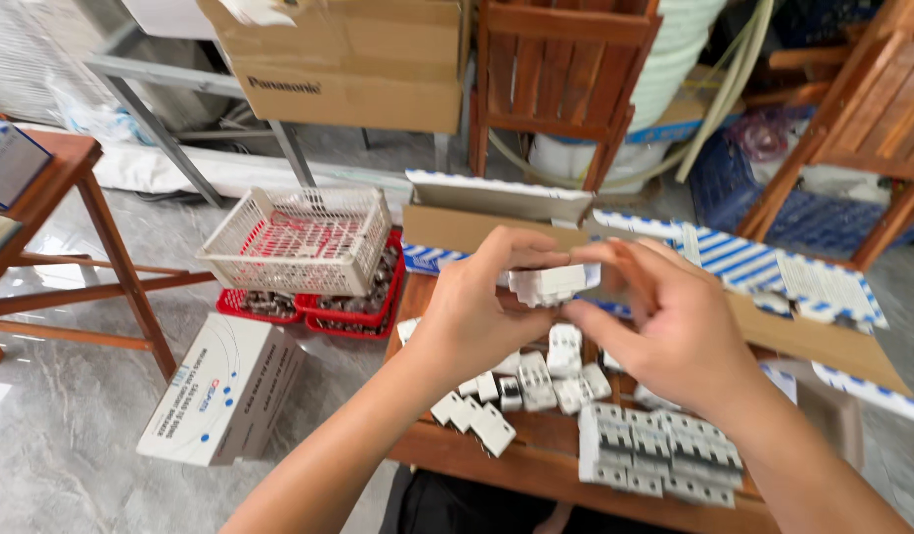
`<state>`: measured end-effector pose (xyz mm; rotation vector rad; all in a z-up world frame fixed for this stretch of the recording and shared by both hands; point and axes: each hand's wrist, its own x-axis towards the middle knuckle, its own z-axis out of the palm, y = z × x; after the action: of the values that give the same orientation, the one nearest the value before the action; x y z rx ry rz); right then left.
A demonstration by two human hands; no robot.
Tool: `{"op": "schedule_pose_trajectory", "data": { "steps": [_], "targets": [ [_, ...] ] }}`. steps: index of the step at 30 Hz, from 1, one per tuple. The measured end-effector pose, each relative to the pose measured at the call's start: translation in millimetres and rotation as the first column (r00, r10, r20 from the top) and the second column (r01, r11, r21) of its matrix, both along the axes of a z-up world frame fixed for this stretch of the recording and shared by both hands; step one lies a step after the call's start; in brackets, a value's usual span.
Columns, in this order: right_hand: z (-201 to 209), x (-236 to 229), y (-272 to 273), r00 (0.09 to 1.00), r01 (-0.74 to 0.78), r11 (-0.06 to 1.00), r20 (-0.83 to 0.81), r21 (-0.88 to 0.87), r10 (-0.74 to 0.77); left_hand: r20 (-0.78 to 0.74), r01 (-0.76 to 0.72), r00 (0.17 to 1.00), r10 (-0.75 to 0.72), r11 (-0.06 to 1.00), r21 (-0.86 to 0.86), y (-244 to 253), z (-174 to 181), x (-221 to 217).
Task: The person uses a small brush to clean dust and debris from multiple white electrical components, likely circuit breakers or switches. They handle each component individually, brushing various surfaces before placing them into a cardboard box.
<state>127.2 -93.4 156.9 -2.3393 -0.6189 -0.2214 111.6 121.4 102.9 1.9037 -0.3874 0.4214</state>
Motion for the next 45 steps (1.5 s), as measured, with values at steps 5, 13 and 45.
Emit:
{"op": "schedule_pose_trajectory", "data": {
  "steps": [5,13,45],
  "targets": [
    [6.0,49.1,51.5,1.000,0.024,0.999,-0.015,-0.048,-0.024,0.093,-0.115,0.990,0.104,0.987,0.112,28.3,-6.6,42.2],
    [-13.0,112.9,95.1,0.992,0.107,0.990,-0.053,-0.095,-0.112,0.544,-0.379,0.777,0.316,0.925,0.003,34.2,-42.8,106.0],
    [-100.7,179.5,162.5,0.924,-0.382,0.924,-0.013,-0.021,0.382,0.263,-0.517,0.851,0.454,0.637,0.572,130.3,-141.2,62.0]
  ]
}}
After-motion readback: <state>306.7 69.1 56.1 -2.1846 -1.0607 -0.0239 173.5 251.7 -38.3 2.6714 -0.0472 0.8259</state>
